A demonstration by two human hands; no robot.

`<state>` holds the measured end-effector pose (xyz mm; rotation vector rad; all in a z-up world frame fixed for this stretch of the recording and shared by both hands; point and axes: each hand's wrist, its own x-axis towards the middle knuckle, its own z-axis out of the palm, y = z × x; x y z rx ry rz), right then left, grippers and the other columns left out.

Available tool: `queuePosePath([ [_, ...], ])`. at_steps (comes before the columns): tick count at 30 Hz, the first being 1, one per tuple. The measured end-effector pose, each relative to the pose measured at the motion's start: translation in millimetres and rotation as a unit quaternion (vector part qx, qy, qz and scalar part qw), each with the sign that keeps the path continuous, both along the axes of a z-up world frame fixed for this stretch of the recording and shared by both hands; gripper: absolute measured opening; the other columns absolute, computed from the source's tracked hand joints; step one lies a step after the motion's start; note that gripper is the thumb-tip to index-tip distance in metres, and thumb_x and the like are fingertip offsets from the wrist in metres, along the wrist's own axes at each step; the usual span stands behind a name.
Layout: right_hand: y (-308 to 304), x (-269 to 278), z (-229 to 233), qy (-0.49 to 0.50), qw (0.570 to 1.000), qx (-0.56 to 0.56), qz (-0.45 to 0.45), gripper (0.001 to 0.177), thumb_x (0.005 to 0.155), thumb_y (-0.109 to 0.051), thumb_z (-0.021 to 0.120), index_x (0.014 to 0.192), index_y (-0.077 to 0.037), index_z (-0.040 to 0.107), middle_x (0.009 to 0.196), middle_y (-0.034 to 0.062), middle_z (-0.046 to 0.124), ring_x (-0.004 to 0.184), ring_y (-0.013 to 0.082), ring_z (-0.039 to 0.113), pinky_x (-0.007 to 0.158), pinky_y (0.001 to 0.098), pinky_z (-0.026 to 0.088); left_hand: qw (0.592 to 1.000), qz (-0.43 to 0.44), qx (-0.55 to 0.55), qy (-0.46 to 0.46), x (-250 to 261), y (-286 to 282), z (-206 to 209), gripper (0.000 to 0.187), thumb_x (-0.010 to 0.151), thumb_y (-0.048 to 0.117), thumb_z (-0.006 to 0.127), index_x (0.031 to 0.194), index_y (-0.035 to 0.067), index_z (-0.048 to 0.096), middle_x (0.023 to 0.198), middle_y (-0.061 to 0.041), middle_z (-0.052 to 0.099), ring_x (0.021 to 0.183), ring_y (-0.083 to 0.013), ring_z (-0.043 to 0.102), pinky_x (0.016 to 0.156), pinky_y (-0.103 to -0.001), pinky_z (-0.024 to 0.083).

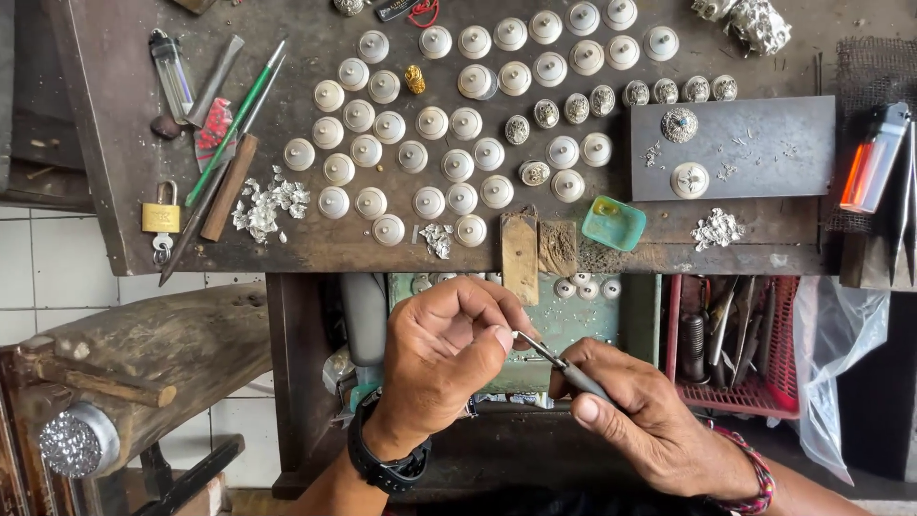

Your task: Attaching small silver rings to jewelry components using pliers at a jewelry workshop.

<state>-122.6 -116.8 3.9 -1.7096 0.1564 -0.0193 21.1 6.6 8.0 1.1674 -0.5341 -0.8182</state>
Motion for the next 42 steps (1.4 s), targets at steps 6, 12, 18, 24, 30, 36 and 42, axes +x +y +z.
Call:
queuePosePath([
  [6,0,1,1,-0.004,1.000,0.003,0.000,0.040,0.091,-0.035,0.036,0.077,-0.004,0.057,0.078,0.0038,0.052,0.068,0.0134,0.052,0.063,0.0240,0.045,1.000,-0.004,0.001,-0.008,0,1,-2,0.009,0.076,0.003,0.051,0.069,0.008,0.050,0.076,-0.010,0.060,0.067,-0.0142,0.054,0.059,-0.025,0.043],
  [12,-1,2,1,-0.013,1.000,-0.021,0.010,0.038,0.091,-0.033,0.035,0.077,-0.004,0.055,0.074,0.0033,0.051,0.065,0.0143,0.052,0.060,0.0249,0.044,1.000,0.001,-0.003,0.002,-1,1,-3,0.009,0.077,0.004,0.052,0.069,0.008,0.050,0.076,-0.010,0.059,0.067,-0.0139,0.053,0.060,-0.025,0.042],
  [18,-2,-2,-7,-0.026,0.997,-0.071,0.011,0.033,0.090,-0.029,0.036,0.072,-0.004,0.047,0.064,0.0019,0.039,0.054,0.0152,0.041,0.049,0.0266,0.035,1.000,0.009,0.002,-0.005,-2,-1,-2,0.009,0.074,0.001,0.051,0.067,0.007,0.049,0.073,-0.010,0.058,0.069,-0.0168,0.058,0.063,-0.027,0.046],
  [24,-1,-9,-16,-0.026,0.995,-0.091,-0.011,0.031,0.089,-0.026,0.042,0.064,-0.007,0.041,0.059,0.0000,0.032,0.047,0.0138,0.034,0.043,0.0275,0.028,1.000,0.020,0.000,0.023,-4,-1,-5,0.010,0.075,0.000,0.051,0.068,0.007,0.050,0.074,-0.008,0.057,0.068,-0.0190,0.061,0.065,-0.029,0.048],
  [30,1,-5,-7,-0.117,0.981,-0.130,-0.080,0.022,0.084,-0.018,0.048,0.072,0.000,0.047,0.067,0.0074,0.048,0.053,0.0175,0.046,0.049,0.0253,0.039,0.999,0.012,-0.012,0.031,-8,-3,-1,0.007,0.077,0.004,0.054,0.070,0.003,0.053,0.079,-0.013,0.058,0.068,-0.0201,0.058,0.067,-0.031,0.054],
  [36,3,-6,-2,-0.200,0.934,-0.242,-0.174,0.033,0.072,0.000,0.060,0.064,-0.003,0.028,0.071,0.0168,0.053,0.051,0.0178,0.048,0.045,0.0221,0.041,0.995,-0.073,0.049,-0.042,-27,-10,-6,0.008,0.077,0.010,0.057,0.071,0.004,0.056,0.079,-0.010,0.058,0.077,-0.0167,0.054,0.065,-0.024,0.047],
  [42,-1,-8,-7,-0.227,0.936,-0.215,-0.164,0.027,0.078,0.004,0.056,0.086,0.000,0.031,0.076,0.0153,0.054,0.062,0.0208,0.054,0.053,0.0251,0.047,0.988,-0.088,0.090,-0.086,-34,-14,-5,0.012,0.078,0.016,0.056,0.071,0.007,0.056,0.082,-0.009,0.058,0.076,-0.0157,0.058,0.068,-0.025,0.050],
])
